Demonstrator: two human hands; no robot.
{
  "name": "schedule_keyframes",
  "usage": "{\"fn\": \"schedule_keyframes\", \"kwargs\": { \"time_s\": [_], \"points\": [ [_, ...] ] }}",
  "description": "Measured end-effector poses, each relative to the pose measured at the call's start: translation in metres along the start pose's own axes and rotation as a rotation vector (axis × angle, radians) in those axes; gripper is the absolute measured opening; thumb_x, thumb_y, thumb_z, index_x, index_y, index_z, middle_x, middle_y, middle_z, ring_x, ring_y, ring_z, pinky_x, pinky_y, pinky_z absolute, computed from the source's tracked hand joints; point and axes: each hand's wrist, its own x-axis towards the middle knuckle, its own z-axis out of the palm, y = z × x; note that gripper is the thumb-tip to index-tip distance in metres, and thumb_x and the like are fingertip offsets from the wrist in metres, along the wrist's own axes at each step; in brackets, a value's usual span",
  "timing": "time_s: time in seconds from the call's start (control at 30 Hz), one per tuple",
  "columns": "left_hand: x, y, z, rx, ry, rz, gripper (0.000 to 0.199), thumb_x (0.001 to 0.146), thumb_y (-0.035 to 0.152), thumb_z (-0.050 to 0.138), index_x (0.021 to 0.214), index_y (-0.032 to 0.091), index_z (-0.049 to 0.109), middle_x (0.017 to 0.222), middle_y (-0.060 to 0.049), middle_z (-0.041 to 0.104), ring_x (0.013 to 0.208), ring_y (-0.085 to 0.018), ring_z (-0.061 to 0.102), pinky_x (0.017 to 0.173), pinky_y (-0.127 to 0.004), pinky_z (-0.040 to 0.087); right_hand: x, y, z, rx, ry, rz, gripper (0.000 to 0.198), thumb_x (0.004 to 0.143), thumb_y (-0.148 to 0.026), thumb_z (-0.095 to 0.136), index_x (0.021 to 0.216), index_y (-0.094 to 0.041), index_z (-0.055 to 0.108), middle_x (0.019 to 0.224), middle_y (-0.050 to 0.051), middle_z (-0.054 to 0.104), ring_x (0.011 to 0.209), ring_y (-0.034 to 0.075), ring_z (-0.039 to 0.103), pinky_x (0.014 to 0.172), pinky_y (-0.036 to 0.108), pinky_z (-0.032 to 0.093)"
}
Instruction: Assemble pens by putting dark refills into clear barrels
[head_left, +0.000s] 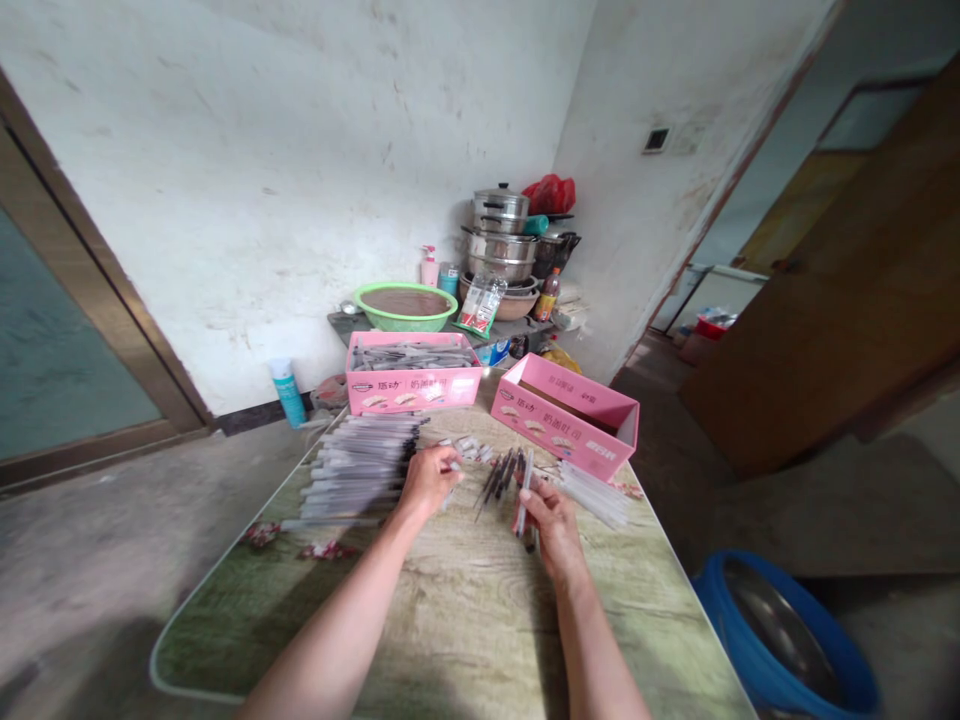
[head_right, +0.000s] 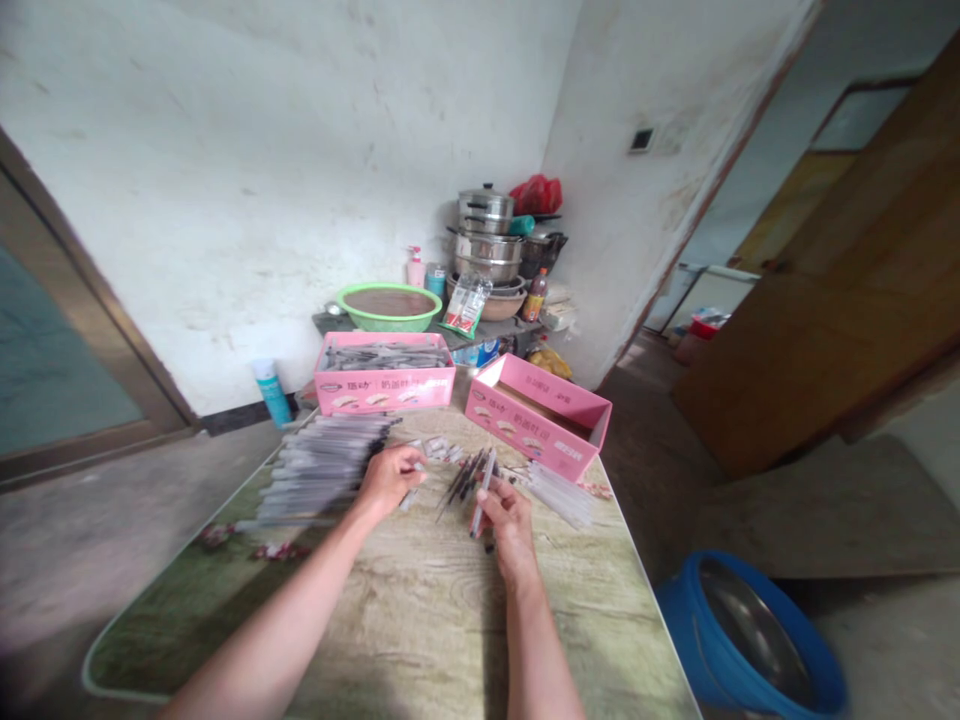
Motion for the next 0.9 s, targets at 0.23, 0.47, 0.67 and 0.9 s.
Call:
{"fn": "schedule_keyframes", "kwargs": {
  "time_s": [0.23, 0.47, 0.67, 0.9],
  "points": [
    [-0.002, 0.003, 0.004, -0.719, -0.053, -0.207, 0.027, 0.062, 0.029, 0.080, 0.082, 0.012, 0.075, 0.074, -0.006, 0.069, 0.062, -0.011, 0.055, 0.059, -0.023, 0.042, -0.006, -0.001, 0.004, -0.157, -0.224, 0.056, 0.034, 0.085, -0.043, 0.059, 0.097, -0.012, 0.069, 0.043, -0.006, 0.047, 0.035, 0.007, 0.034, 0.039, 0.021, 0.026],
    [-0.003, 0.009, 0.005, -0.788, -0.112, -0.181, 0.038, 0.066, 0.039, 0.080, 0.094, 0.013, 0.076, 0.093, -0.011, 0.072, 0.069, -0.011, 0.059, 0.063, -0.022, 0.044, -0.004, 0.002, 0.005, -0.256, -0.256, 0.074, 0.036, 0.086, -0.047, 0.057, 0.091, -0.013, 0.070, 0.040, -0.009, 0.033, 0.037, 0.007, 0.020, 0.039, 0.023, 0.013],
    [-0.004, 0.009, 0.005, -0.748, -0.155, -0.133, 0.038, 0.069, 0.038, 0.077, 0.099, 0.015, 0.075, 0.095, -0.010, 0.072, 0.070, -0.012, 0.059, 0.065, -0.023, 0.044, -0.004, 0.003, 0.004, -0.284, -0.269, 0.065, 0.036, 0.087, -0.046, 0.055, 0.092, -0.014, 0.070, 0.042, -0.010, 0.031, 0.038, 0.007, 0.020, 0.040, 0.023, 0.012],
    [-0.007, 0.016, 0.008, -0.629, -0.145, -0.075, 0.035, 0.070, 0.035, 0.076, 0.097, 0.014, 0.075, 0.087, -0.009, 0.072, 0.074, -0.016, 0.059, 0.067, -0.025, 0.044, -0.004, 0.002, 0.006, -0.327, -0.253, 0.064, 0.037, 0.085, -0.048, 0.057, 0.087, -0.014, 0.070, 0.044, -0.009, 0.031, 0.040, 0.007, 0.020, 0.041, 0.023, 0.014]
  ]
}}
